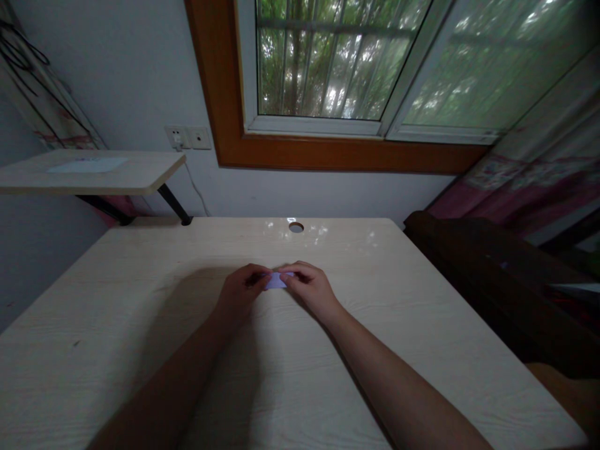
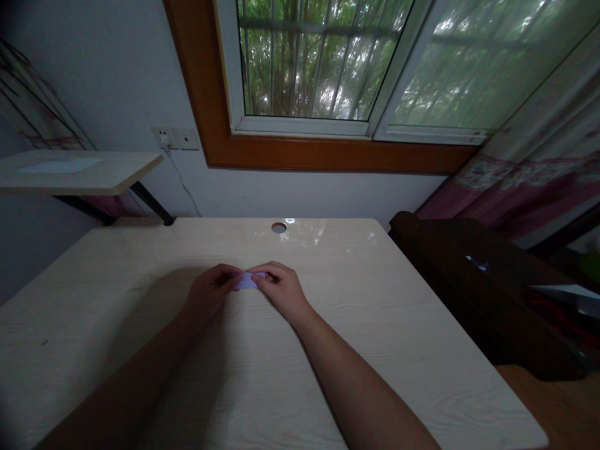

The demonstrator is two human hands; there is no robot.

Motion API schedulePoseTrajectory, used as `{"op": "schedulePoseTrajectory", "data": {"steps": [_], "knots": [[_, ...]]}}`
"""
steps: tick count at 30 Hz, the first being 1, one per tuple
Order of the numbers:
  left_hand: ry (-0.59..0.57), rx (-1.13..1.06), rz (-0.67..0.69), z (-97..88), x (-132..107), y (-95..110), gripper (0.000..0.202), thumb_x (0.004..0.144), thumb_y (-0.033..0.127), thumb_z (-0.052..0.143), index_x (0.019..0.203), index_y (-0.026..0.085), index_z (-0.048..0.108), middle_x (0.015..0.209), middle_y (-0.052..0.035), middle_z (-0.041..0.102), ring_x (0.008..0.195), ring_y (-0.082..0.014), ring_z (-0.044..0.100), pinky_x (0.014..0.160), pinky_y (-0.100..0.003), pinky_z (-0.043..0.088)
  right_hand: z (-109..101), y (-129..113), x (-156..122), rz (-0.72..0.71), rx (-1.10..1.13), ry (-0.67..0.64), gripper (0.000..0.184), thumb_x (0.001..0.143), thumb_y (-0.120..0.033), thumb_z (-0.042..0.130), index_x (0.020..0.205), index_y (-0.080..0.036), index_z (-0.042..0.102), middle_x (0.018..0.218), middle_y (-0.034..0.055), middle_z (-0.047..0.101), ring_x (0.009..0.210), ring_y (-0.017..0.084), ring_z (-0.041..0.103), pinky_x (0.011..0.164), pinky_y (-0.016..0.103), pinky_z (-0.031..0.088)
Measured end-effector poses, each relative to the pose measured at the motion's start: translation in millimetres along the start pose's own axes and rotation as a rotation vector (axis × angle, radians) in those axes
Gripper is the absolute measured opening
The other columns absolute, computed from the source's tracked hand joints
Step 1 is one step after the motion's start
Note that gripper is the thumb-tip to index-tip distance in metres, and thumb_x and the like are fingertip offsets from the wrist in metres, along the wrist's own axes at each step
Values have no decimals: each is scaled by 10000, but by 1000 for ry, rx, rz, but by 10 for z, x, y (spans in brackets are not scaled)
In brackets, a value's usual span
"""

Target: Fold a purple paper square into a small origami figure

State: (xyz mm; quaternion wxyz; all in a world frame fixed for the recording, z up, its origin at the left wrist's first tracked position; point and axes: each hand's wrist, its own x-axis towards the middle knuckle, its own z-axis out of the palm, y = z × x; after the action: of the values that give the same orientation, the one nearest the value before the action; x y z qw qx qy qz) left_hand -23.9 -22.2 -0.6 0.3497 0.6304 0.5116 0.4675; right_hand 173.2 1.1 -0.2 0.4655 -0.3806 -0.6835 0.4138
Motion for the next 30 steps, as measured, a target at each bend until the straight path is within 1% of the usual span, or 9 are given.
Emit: {"op": "schedulePoseTrajectory", "data": {"steps": [5, 11, 14, 18, 22, 24, 30], "knots": [[-4, 7, -6, -10, -8, 22, 203, 844, 372, 655, 935, 197, 704, 832, -25, 726, 721, -155, 673, 681, -258, 540, 16, 46, -7, 49, 23, -12, 198, 836, -357, 688, 982, -247, 762, 846, 34, 687, 693, 142, 561, 639, 270, 437], [8, 95, 55, -10, -13, 15, 185, 850, 368, 642, 923, 211, 708, 857, -23, 730, 766, -161, 673, 716, -265, 542, 45, 68, -7, 116, 86, -35, 255, 800, -373, 706, 1005, -223, 731, 880, 41, 712, 719, 158, 604, 664, 288, 489], [-6, 92, 48, -3, -14, 20, 201, 845, 353, 648, 978, 210, 693, 860, -18, 721, 748, -148, 663, 705, -251, 534, 51, 77, -6, 113, 88, -20, 246, 793, -358, 710, 993, -216, 724, 856, 39, 712, 737, 165, 618, 680, 290, 498], [-69, 71, 3, 17, -12, -2, 313, 808, 328, 682, 1096, 212, 646, 858, -9, 702, 726, -141, 656, 658, -236, 518, 51, 77, -8, 94, 79, 12, 213, 793, -334, 710, 971, -219, 720, 895, 40, 714, 770, 168, 625, 711, 293, 499], [-87, 79, -1, 34, -12, -25, 344, 798, 312, 678, 1123, 214, 627, 841, -3, 691, 736, -145, 649, 664, -242, 509, 49, 70, -12, 82, 68, 5, 208, 799, -325, 708, 975, -214, 716, 926, 42, 716, 769, 160, 623, 717, 287, 492], [-84, 76, 2, 36, -11, -20, 340, 799, 300, 671, 1124, 214, 623, 833, 1, 690, 745, -146, 648, 675, -246, 507, 49, 72, -13, 79, 49, -5, 216, 803, -329, 706, 984, -211, 714, 931, 45, 716, 769, 158, 624, 718, 286, 491], [-25, 120, 21, 23, -6, 24, 337, 792, 259, 666, 1123, 220, 616, 830, 10, 669, 732, -140, 646, 687, -246, 514, 65, 53, -8, 59, -7, -52, 278, 791, -313, 713, 1054, -228, 686, 956, 38, 708, 759, 152, 619, 695, 275, 488]]}}
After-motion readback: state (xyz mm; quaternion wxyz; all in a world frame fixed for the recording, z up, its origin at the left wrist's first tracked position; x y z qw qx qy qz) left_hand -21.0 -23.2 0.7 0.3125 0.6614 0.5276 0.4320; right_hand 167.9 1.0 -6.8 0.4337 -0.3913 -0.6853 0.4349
